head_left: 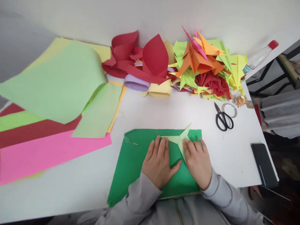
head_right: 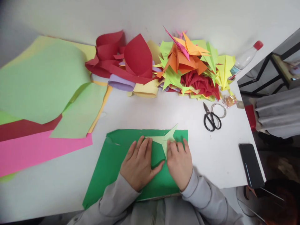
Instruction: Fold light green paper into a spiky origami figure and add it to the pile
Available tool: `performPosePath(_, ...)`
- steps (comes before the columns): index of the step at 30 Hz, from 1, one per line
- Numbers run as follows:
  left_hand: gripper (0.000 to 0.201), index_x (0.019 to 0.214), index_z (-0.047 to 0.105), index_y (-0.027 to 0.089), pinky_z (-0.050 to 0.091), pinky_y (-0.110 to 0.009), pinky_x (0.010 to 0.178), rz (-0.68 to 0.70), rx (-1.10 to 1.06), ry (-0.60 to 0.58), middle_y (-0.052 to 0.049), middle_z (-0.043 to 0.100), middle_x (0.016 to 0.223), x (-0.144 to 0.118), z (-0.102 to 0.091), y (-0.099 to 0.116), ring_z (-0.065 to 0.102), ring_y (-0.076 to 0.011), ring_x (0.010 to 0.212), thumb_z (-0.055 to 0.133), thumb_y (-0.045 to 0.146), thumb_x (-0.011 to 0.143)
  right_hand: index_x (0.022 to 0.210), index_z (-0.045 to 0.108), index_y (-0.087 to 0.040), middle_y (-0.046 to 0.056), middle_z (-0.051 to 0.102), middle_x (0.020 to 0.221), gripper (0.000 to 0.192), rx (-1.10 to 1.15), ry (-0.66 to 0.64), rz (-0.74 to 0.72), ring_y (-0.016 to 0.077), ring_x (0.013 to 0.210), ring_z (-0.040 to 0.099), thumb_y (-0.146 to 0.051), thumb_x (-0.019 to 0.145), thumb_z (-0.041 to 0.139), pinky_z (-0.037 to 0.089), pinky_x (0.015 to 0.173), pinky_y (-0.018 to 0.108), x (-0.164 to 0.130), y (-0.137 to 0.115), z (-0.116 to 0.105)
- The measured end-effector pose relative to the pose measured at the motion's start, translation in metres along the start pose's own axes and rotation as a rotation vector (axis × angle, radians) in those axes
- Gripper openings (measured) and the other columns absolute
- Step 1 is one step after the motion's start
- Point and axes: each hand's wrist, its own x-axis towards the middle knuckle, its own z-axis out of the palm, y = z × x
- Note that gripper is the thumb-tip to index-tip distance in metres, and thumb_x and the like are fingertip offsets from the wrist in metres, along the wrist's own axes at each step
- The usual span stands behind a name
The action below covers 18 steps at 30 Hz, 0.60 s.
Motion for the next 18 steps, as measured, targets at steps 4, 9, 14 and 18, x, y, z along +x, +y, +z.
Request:
performPosePath(4,0.080,0.137,0.039,-0.008,0.036,-0.049,0.101,-0.015,-0.014,0.020,-0.031,0.057,0.125,-0.0019,0.0040,-0.0032,0.053,-0.0394,0.120,0.047,0.053,0.084,0.124,0.059,-0.007,0.013,0.063,0.099,0.037,0.022,0.000,0.010,0.0250,0.092,0.056,-0.008,0.087,0.051,0.041,0.099,0.048,-0.0004,-0.0012,0.0008)
performPosePath(9,0.080,0.137,0.040,-0.006,0.038,-0.049,0.100,0.000,-0.007,0.014,-0.030,0.059,0.123,0.0010,0.0029,-0.0081,0.055,-0.0392,0.118,0.047,0.054,0.084,0.126,0.058,-0.006,0.013,0.063,0.100,0.038,0.031,-0.008,0.018,0.0245,0.092,0.055,-0.008,0.088,0.050,0.040,0.101,0.048,-0.0012,-0.0012,0.0022)
performPosePath(14,0.073,0.132,0.051,0.003,0.040,-0.052,0.098,0.045,0.001,-0.033,-0.028,0.060,0.119,0.0062,-0.0024,-0.0097,0.055,-0.0405,0.115,0.050,0.056,0.083,0.125,0.059,-0.008,0.011,0.064,0.100,0.037,0.023,-0.001,0.023,0.0241,0.091,0.055,-0.009,0.090,0.048,0.042,0.099,0.048,-0.0009,-0.0024,0.0026)
performPosePath(18,0.067,0.130,0.057,0.014,0.039,-0.055,0.097,0.048,-0.004,-0.069,-0.026,0.057,0.124,0.0056,-0.0030,-0.0048,0.050,-0.0437,0.121,0.056,0.058,0.080,0.124,0.058,-0.005,0.013,0.064,0.100,0.037,0.024,0.001,0.045,0.0246,0.093,0.055,-0.007,0.088,0.048,0.043,0.098,0.048,0.0000,-0.0066,0.0026)
